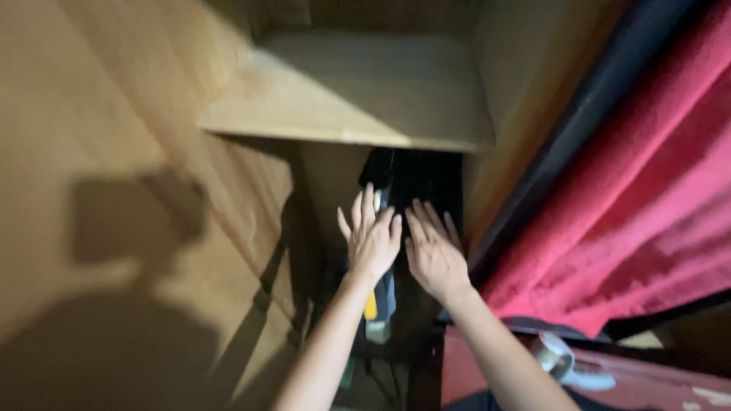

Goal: The person uses a lint roller to remove lint from a black t-shirt and a white t-shirt laid on a red table. After rolling each shirt, the person folds it, places it on a hanger, and hangs it in a wooden wardrobe.

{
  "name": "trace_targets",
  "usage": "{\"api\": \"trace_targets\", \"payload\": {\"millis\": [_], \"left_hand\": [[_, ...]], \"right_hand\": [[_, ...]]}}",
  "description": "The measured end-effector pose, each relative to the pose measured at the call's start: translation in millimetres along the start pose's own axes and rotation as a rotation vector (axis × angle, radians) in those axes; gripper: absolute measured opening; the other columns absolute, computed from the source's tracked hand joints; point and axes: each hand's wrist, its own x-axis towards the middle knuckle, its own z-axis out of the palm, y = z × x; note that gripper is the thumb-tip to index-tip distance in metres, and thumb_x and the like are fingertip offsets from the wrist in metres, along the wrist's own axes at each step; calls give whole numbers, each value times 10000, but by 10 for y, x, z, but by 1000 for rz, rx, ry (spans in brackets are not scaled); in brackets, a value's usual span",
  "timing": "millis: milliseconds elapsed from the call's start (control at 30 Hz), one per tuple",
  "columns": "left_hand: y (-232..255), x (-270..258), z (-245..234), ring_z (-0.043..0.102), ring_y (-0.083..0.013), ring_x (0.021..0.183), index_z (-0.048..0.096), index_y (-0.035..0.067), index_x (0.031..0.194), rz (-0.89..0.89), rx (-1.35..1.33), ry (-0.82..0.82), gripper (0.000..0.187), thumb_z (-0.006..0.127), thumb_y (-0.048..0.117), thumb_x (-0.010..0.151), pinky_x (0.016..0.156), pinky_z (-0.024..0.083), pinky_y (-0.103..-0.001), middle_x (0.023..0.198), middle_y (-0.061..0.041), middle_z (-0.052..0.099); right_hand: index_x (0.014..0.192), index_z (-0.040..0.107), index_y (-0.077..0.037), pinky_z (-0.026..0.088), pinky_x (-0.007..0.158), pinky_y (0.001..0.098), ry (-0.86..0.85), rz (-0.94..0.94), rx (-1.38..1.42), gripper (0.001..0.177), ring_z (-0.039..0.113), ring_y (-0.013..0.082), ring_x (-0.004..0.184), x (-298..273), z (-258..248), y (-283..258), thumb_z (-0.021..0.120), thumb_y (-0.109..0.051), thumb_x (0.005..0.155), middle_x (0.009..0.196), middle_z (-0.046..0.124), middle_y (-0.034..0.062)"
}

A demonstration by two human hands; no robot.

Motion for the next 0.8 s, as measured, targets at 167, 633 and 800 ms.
{"api": "trace_targets", "payload": {"millis": [167, 633, 800], "left_hand": [[-30, 135, 179, 371, -380, 1418, 740, 54, 908, -5, 26, 15, 265, 635, 294, 874, 1153, 141, -716, 1514, -225, 437], [34, 52, 211, 547, -339, 1163, 618, 54, 1028, 55, -88, 184, 167, 566, 192, 949, 1154, 230, -635, 1166, -122, 602], [110, -288, 186, 559, -368, 1118, 584, 27, 1047, 60, -277, 207, 135, 551, 139, 979, 1026, 382, -545, 1115, -158, 613]], "right_hand": [[1452, 508, -111, 247, 1189, 513, -48, 38, -69, 602, 393, 271, 1448, 37, 180, 53, 605, -237, 872, 1552, 459, 97], [1464, 476, -94, 190, 1202, 516, -85, 42, -71, 667, 330, 276, 1477, -7, 265, 103, 597, -230, 823, 1570, 411, 120], [1443, 485, -62, 193, 1196, 532, -107, 36, -61, 642, 351, 293, 1480, -63, 200, 76, 606, -204, 829, 1563, 437, 154]]}}
